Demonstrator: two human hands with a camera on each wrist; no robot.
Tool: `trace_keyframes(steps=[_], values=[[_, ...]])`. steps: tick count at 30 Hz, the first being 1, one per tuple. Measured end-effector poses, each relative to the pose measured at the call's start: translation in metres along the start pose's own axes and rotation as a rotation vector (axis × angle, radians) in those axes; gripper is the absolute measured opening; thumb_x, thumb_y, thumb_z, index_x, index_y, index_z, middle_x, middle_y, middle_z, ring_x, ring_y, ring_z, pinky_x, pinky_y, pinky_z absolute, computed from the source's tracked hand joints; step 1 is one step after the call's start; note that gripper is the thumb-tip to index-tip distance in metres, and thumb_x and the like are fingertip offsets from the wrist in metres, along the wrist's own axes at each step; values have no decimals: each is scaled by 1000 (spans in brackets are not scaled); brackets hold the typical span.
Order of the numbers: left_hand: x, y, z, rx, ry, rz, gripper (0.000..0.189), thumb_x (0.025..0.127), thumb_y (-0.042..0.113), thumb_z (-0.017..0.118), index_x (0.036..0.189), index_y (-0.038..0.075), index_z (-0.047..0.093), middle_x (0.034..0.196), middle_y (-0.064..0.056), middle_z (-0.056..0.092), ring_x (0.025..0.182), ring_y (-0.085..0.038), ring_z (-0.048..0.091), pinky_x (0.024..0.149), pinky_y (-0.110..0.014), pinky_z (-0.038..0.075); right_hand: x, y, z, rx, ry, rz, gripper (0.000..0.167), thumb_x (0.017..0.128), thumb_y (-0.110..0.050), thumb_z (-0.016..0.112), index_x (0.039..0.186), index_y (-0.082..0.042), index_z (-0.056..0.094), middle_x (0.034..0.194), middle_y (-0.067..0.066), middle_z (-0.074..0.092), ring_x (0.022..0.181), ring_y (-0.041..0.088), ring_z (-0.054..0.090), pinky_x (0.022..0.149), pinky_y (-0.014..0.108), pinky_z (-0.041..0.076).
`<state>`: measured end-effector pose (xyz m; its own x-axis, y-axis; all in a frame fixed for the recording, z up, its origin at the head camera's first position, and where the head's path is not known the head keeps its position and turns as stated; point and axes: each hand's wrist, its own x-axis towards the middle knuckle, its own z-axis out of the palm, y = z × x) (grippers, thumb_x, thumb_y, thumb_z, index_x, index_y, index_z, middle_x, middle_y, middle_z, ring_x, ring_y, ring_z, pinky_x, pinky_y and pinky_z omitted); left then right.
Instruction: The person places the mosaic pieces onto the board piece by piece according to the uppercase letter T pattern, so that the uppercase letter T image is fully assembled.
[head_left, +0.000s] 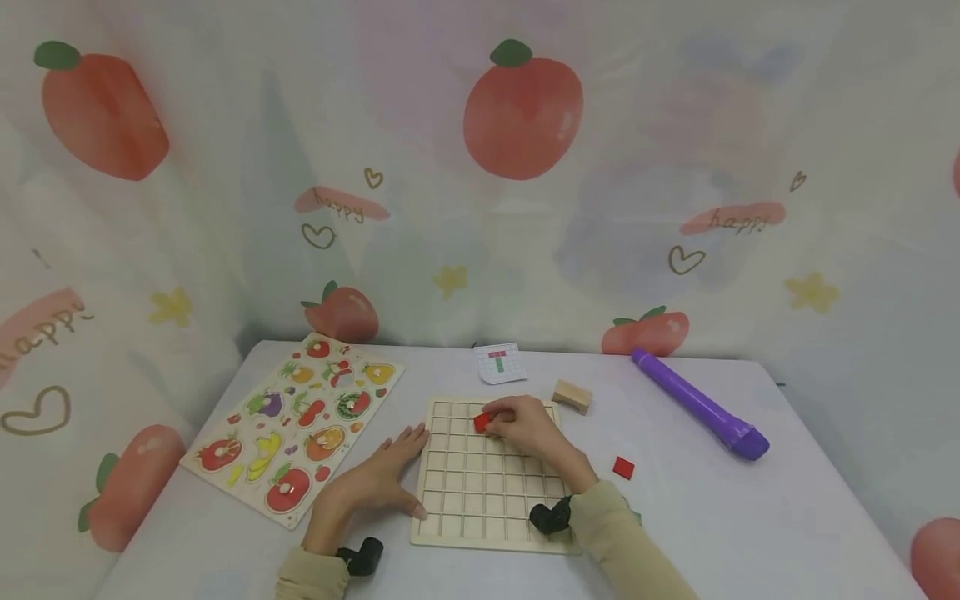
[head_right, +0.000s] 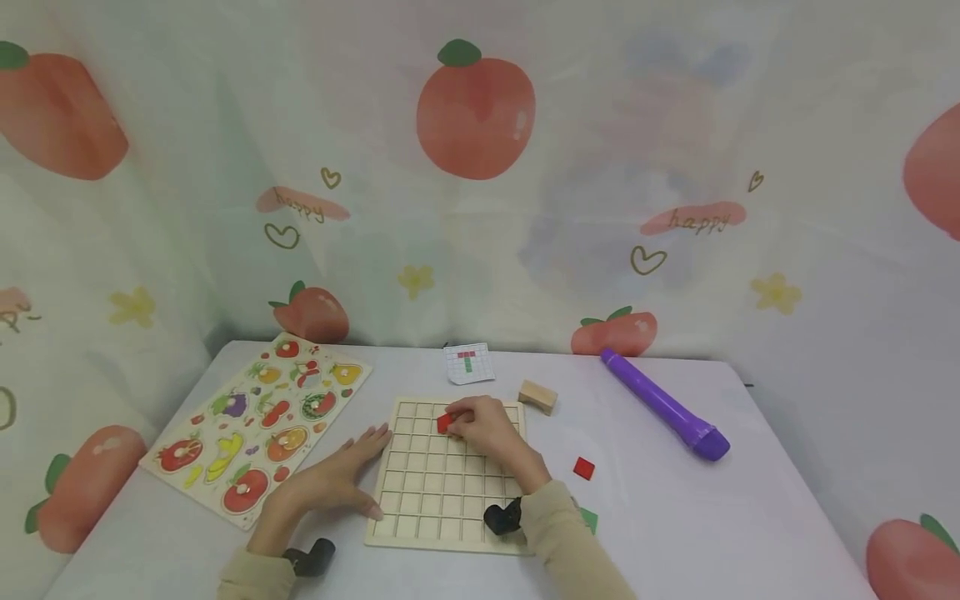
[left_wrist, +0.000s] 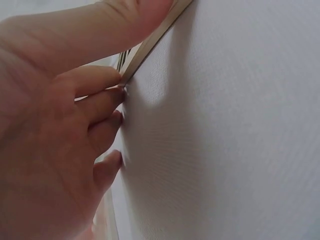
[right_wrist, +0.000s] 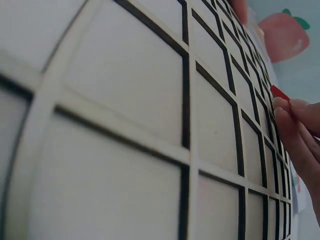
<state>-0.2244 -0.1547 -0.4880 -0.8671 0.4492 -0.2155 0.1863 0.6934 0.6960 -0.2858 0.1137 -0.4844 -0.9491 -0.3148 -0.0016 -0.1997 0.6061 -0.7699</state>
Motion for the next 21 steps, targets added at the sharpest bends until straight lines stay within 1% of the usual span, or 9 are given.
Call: trace_keyframes(steps=[5, 11, 15, 18, 21], values=[[1, -1, 2, 24, -5, 7, 117, 66, 23, 96, 161, 2, 30, 171, -13, 21, 160, -34, 12, 132, -56, 8, 0, -5, 4, -39, 10, -12, 25, 90, -7, 76, 115, -3, 77, 95, 6, 77, 83, 11, 67, 76, 29, 57], [1, -1, 2, 22, -3, 4, 117, 67, 23, 96, 161, 2, 30, 171, -14, 22, 160, -34, 12, 132, -57, 8, 2, -7, 10, -109, 26, -30, 24, 89, -9, 78, 113, -4, 77, 99, 5, 74, 86, 13, 65, 78, 32, 57], [0, -1, 3, 18, 2, -1, 117, 66, 22, 96, 161, 2, 30, 171, -14, 22, 160, -34, 12, 132, -56, 8, 4, -5, 14, -153, 36, -78, 20, 88, -8, 79, 108, -3, 78, 99, 5, 71, 88, 16, 66, 79, 34, 58], [-1, -1, 2, 25, 1, -8, 117, 67, 23, 96, 161, 3, 30, 172, -13, 21, 160, -34, 12, 132, -56, 8, 5, -4, 16, -167, 45, -115, 17, 89, -7, 77, 105, -2, 79, 99, 6, 69, 90, 18, 66, 80, 35, 58], [-1, -2, 1, 31, 0, -5, 116, 67, 23, 96, 161, 3, 30, 172, -13, 21, 161, -34, 11, 132, -57, 7, 5, -3, 16, -161, 47, -116, 16, 90, -6, 76, 105, -3, 79, 100, 6, 68, 91, 20, 65, 81, 37, 58]])
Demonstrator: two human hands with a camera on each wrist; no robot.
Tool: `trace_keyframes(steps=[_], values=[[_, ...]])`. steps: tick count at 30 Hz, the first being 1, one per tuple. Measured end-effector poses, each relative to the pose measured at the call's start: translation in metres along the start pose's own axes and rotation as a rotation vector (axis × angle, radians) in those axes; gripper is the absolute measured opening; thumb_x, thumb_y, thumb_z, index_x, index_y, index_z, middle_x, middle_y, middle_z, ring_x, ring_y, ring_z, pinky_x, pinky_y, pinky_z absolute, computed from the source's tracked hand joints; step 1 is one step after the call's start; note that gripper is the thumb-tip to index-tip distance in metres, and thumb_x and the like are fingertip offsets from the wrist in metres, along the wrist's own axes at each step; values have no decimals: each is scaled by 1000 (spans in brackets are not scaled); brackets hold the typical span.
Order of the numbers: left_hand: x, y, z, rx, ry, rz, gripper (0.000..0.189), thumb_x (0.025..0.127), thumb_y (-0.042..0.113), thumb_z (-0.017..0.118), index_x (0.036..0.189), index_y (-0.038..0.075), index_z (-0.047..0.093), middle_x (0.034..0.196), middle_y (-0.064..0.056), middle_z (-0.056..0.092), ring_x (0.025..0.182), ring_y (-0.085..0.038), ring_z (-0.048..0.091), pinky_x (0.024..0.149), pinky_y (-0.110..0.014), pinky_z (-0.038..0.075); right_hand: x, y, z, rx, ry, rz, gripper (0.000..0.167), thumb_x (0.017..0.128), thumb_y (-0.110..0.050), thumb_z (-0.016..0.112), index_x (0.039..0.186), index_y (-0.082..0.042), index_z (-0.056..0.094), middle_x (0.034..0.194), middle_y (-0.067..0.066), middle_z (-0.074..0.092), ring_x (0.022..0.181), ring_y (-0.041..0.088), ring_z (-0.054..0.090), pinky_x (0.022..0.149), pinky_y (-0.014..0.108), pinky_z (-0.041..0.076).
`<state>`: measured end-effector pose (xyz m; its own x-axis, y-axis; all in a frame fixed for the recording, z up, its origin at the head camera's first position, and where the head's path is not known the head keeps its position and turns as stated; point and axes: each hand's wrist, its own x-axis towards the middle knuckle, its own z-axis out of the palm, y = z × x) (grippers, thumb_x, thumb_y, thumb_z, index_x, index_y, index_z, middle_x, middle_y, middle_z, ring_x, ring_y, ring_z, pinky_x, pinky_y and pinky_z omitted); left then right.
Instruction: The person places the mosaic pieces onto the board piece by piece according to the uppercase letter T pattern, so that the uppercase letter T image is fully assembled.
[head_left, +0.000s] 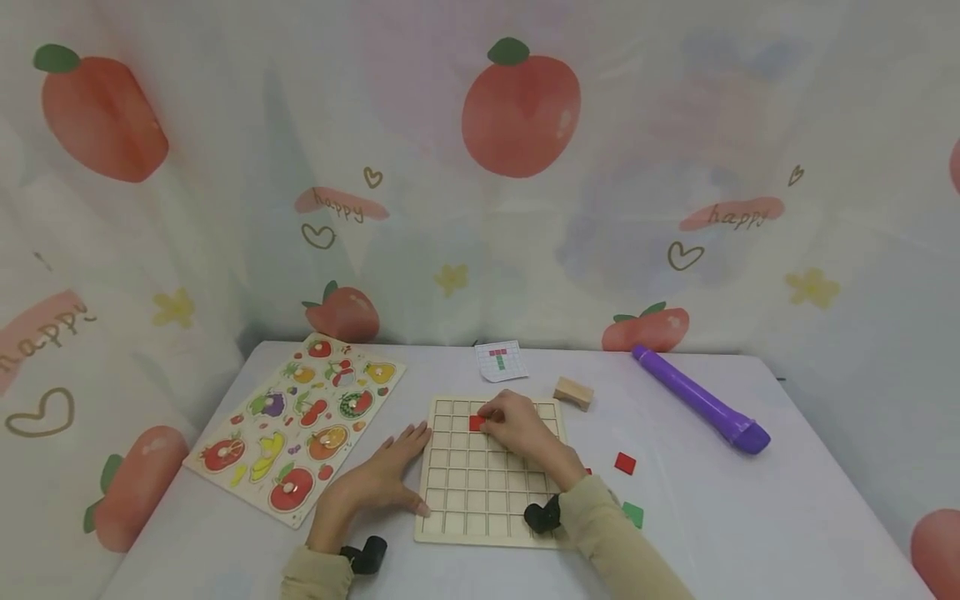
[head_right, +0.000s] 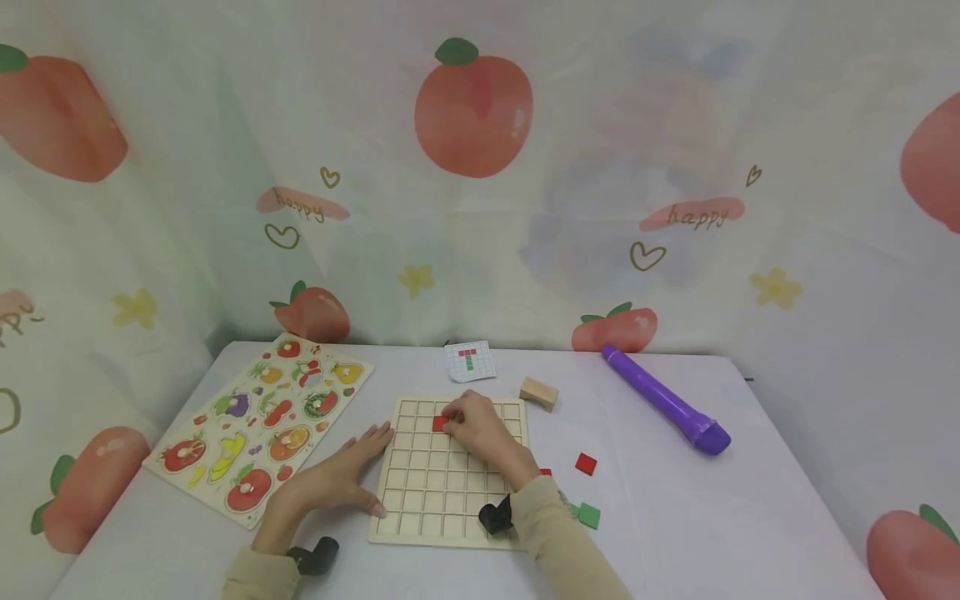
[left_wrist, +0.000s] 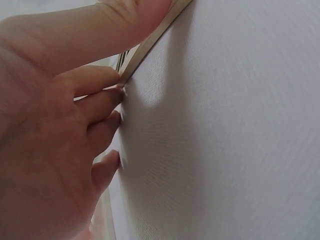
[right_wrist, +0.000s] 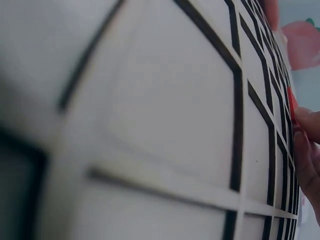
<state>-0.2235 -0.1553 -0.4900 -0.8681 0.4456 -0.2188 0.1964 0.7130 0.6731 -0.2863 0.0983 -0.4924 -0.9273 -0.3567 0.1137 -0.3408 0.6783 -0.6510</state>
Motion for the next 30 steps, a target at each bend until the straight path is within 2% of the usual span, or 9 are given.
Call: trace_keyframes(steps=[6, 13, 22, 30], values=[[0, 3, 1, 1, -5, 9, 115, 67, 23, 95, 161, 2, 31, 171, -14, 21, 160, -34, 12, 132, -57, 7, -5, 2, -4, 7, -18, 0, 21, 92, -4, 73, 113, -2, 77, 105, 7, 70, 97, 23, 69, 87, 41, 61], [-3, 6, 0, -4, 3, -23, 115, 67, 22, 96, 161, 5, 31, 172, -11, 21, 161, -33, 12, 132, -56, 8, -20, 5, -15, 93, 5, 48, 23, 95, -5, 68, 117, -5, 75, 115, 9, 75, 104, 26, 71, 93, 44, 60], [-5, 8, -1, -14, 5, -46, 115, 67, 23, 96, 161, 6, 32, 172, -11, 21, 161, -34, 11, 132, -55, 8, -48, 14, -35, 92, 46, 105, 20, 94, -6, 70, 112, -8, 77, 106, 2, 76, 96, 17, 71, 87, 36, 61], [-3, 5, 0, -10, 12, -24, 116, 67, 21, 96, 161, 4, 31, 172, -12, 22, 160, -35, 12, 132, -55, 8, -80, 30, -57, 84, 71, 137, 18, 93, -6, 72, 110, -7, 77, 104, 2, 75, 87, 13, 66, 74, 24, 57]])
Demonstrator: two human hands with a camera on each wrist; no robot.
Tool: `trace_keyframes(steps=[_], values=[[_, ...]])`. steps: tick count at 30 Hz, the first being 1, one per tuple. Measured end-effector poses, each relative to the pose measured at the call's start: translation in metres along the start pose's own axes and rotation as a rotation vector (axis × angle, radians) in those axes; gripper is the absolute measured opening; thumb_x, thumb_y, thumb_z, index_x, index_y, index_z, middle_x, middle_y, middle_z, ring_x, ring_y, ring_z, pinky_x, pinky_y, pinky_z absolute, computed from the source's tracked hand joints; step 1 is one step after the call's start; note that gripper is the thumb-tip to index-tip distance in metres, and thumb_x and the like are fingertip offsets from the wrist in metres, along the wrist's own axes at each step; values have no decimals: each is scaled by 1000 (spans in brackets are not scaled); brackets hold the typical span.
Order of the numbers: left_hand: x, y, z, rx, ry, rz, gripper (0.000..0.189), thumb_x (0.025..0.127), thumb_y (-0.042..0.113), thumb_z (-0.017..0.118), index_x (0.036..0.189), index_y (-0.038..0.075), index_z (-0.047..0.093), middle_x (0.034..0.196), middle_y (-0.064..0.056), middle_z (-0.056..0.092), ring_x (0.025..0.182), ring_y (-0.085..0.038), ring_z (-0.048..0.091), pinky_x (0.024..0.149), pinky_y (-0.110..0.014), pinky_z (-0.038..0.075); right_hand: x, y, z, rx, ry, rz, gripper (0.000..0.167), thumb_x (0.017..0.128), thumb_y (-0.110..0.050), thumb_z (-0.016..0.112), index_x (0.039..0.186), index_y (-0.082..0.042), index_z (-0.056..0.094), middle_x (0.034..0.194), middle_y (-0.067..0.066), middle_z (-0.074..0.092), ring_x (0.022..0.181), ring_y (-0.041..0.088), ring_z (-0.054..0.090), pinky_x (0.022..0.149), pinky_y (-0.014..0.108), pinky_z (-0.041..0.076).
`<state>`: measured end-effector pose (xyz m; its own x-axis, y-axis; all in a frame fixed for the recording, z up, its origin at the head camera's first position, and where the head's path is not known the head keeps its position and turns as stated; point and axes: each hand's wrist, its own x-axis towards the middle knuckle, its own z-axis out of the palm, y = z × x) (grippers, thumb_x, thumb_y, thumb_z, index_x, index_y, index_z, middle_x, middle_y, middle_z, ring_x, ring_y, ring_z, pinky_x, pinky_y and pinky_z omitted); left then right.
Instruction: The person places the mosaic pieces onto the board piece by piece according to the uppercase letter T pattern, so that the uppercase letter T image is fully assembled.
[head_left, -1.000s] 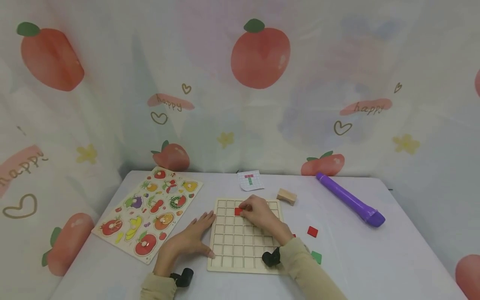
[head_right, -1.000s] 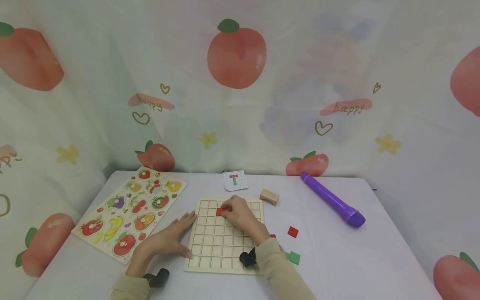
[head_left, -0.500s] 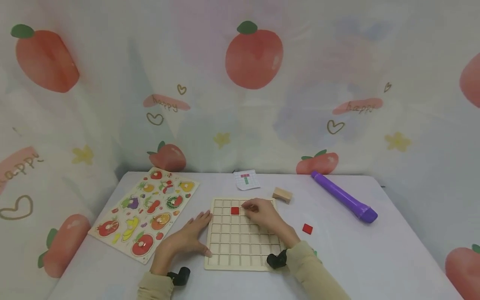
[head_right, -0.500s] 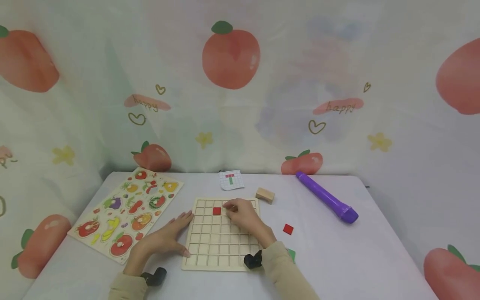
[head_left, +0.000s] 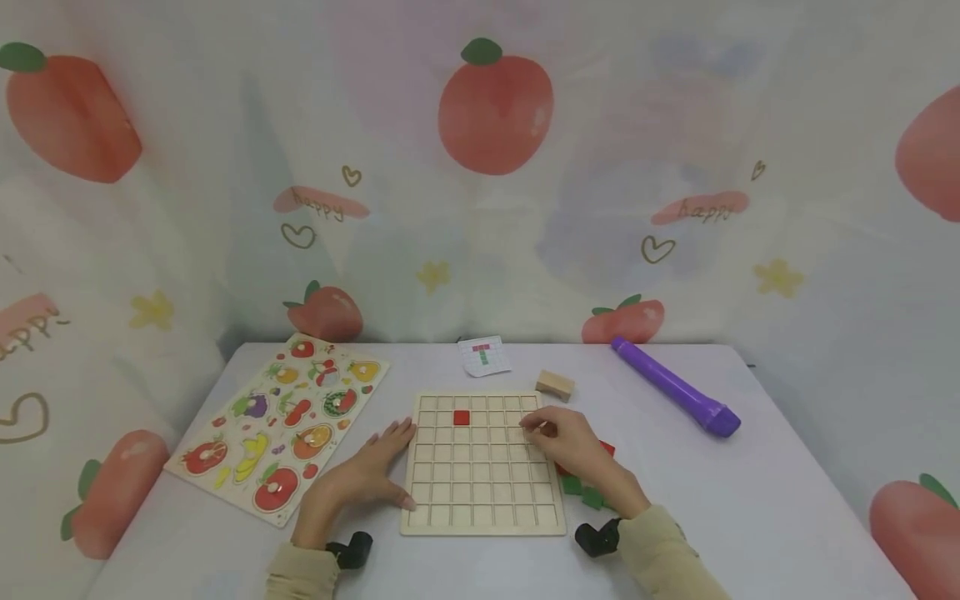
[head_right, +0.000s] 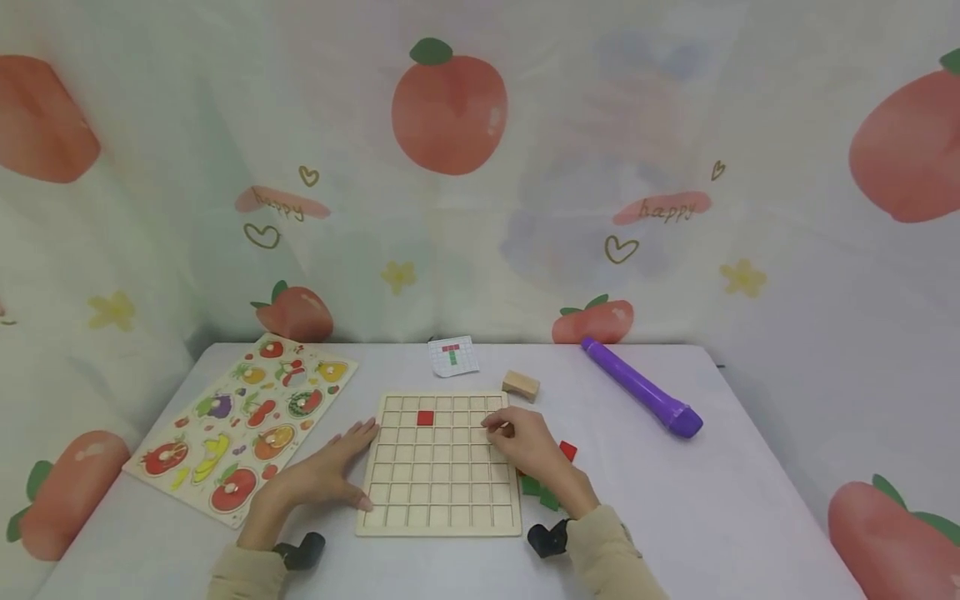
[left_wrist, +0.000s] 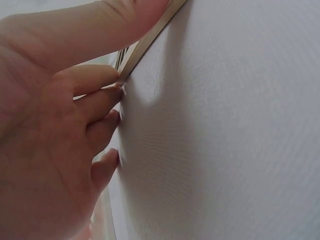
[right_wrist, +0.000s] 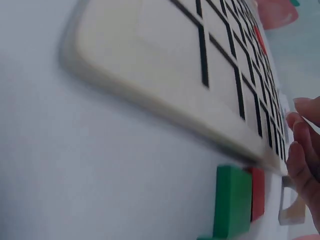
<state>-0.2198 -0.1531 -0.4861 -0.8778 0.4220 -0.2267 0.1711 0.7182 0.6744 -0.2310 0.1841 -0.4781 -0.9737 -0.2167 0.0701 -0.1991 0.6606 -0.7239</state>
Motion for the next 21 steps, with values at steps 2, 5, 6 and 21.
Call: trace_keyframes(steps=[2, 5, 6, 21], values=[[0, 0, 0, -1, 2, 1, 116, 66, 20, 96, 161, 3, 31, 171, -13, 22, 160, -35, 12, 132, -55, 8, -6, 7, -5, -9, 4, 26, 18, 92, -6, 73, 110, -8, 76, 101, 1, 74, 85, 12, 64, 71, 21, 55], [0, 1, -1, 3, 1, 1, 116, 66, 20, 96, 161, 2, 31, 171, -15, 22, 160, -36, 12, 132, -56, 8, -14, 16, -11, -29, 6, 102, 20, 92, -9, 75, 111, -10, 76, 98, -1, 73, 84, 11, 61, 70, 20, 54], [-1, 2, -1, 5, -1, -3, 116, 67, 20, 96, 161, 2, 31, 171, -15, 22, 160, -36, 12, 132, -56, 8, -17, 18, -13, -41, 5, 126, 20, 92, -10, 75, 111, -11, 76, 98, -2, 72, 85, 12, 60, 71, 20, 54], [-3, 4, -3, -10, -1, 19, 115, 67, 18, 96, 160, 1, 30, 171, -16, 21, 160, -38, 11, 132, -57, 7, -36, 36, -31, -107, -83, 130, 18, 87, -7, 78, 105, -12, 77, 97, -1, 66, 84, 14, 54, 69, 21, 49]])
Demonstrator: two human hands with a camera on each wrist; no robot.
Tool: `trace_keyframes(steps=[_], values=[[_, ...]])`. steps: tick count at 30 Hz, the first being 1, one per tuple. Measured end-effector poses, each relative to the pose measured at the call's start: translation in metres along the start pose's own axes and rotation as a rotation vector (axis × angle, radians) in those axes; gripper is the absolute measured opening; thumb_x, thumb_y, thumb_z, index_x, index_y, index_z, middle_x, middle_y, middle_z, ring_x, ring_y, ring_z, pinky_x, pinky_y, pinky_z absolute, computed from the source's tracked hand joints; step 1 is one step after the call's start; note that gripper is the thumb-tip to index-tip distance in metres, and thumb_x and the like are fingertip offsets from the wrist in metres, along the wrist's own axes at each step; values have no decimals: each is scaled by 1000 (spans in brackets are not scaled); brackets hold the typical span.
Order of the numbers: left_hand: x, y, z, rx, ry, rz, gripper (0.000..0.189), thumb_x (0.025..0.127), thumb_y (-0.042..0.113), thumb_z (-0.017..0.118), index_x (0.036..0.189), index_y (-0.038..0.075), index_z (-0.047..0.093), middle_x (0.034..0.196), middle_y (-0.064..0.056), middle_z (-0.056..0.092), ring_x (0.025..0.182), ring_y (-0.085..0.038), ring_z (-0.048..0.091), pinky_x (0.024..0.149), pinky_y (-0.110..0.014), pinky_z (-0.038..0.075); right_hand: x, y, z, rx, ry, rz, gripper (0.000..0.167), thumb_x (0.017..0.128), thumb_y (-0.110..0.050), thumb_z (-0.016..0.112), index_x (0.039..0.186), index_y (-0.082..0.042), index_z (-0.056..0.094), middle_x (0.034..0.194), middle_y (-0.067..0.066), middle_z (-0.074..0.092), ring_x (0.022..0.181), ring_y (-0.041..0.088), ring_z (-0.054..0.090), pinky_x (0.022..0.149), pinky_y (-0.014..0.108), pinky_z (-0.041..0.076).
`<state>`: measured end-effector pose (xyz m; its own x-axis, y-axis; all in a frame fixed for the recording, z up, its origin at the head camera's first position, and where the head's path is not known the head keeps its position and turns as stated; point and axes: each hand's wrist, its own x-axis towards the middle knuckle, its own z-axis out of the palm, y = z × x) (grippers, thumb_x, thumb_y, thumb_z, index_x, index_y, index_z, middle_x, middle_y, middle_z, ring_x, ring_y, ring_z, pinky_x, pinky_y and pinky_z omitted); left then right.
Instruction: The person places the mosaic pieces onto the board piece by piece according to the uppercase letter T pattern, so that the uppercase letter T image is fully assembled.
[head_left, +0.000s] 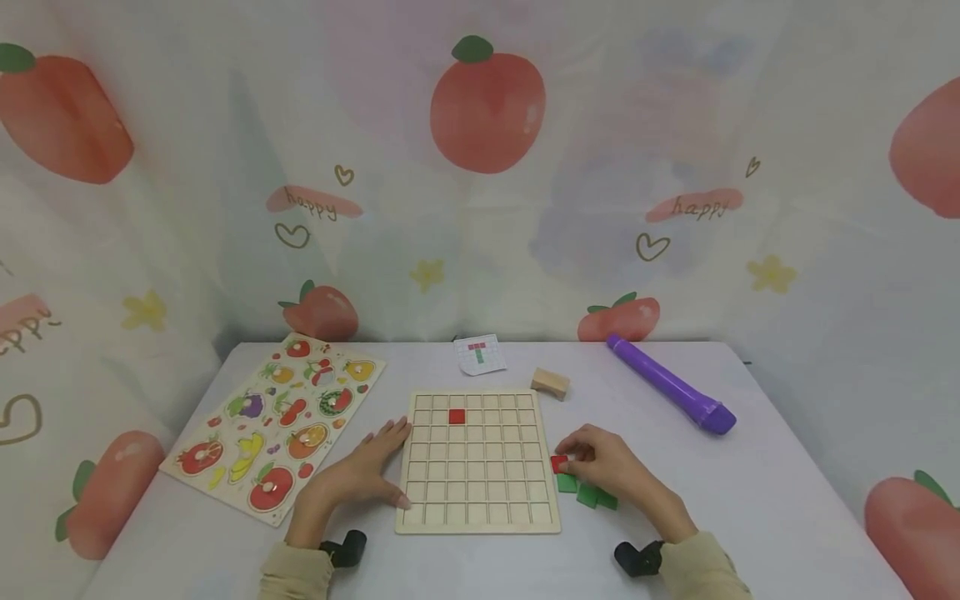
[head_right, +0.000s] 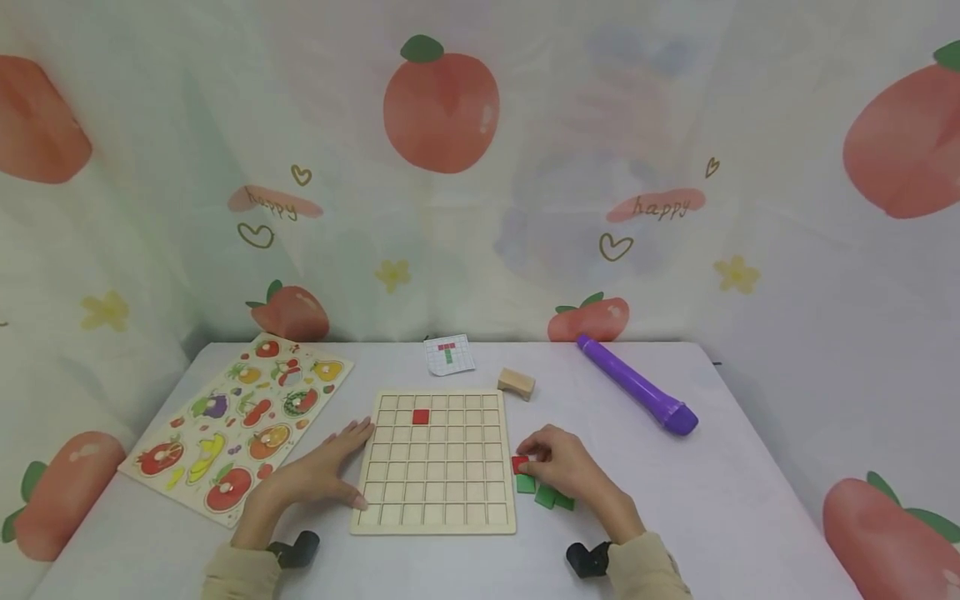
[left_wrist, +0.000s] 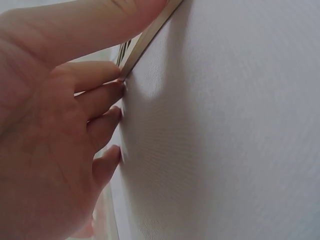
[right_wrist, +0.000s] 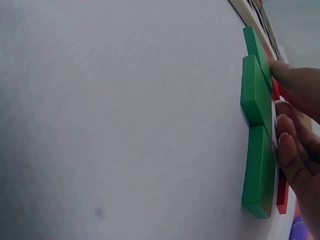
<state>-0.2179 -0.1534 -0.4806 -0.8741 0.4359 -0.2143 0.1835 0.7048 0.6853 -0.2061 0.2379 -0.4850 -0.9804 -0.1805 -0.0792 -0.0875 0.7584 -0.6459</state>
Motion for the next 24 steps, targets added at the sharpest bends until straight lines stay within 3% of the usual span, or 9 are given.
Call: trace_keyframes(steps=[9, 16, 24], values=[[2, -6, 2, 14, 1, 12, 115, 68, 20, 95, 160, 0, 30, 171, -16, 21, 160, -38, 11, 132, -56, 7, 0, 0, 3, 12, -19, -52, 18, 83, -7, 82, 96, -12, 72, 90, -2, 61, 82, 14, 52, 67, 21, 45], [2, -6, 1, 8, 5, 18, 115, 68, 20, 95, 160, 0, 30, 171, -17, 21, 160, -39, 11, 131, -57, 7, 3, -2, 1, 28, -46, -77, 14, 87, -10, 80, 97, -12, 70, 84, -3, 64, 80, 14, 55, 67, 20, 48], [1, -4, 1, 13, 3, -3, 114, 69, 22, 95, 161, 3, 31, 171, -14, 22, 160, -37, 11, 132, -56, 8, 4, -3, 1, 68, 27, -48, 11, 92, -6, 73, 100, -14, 75, 95, -3, 72, 85, 11, 63, 75, 23, 55]])
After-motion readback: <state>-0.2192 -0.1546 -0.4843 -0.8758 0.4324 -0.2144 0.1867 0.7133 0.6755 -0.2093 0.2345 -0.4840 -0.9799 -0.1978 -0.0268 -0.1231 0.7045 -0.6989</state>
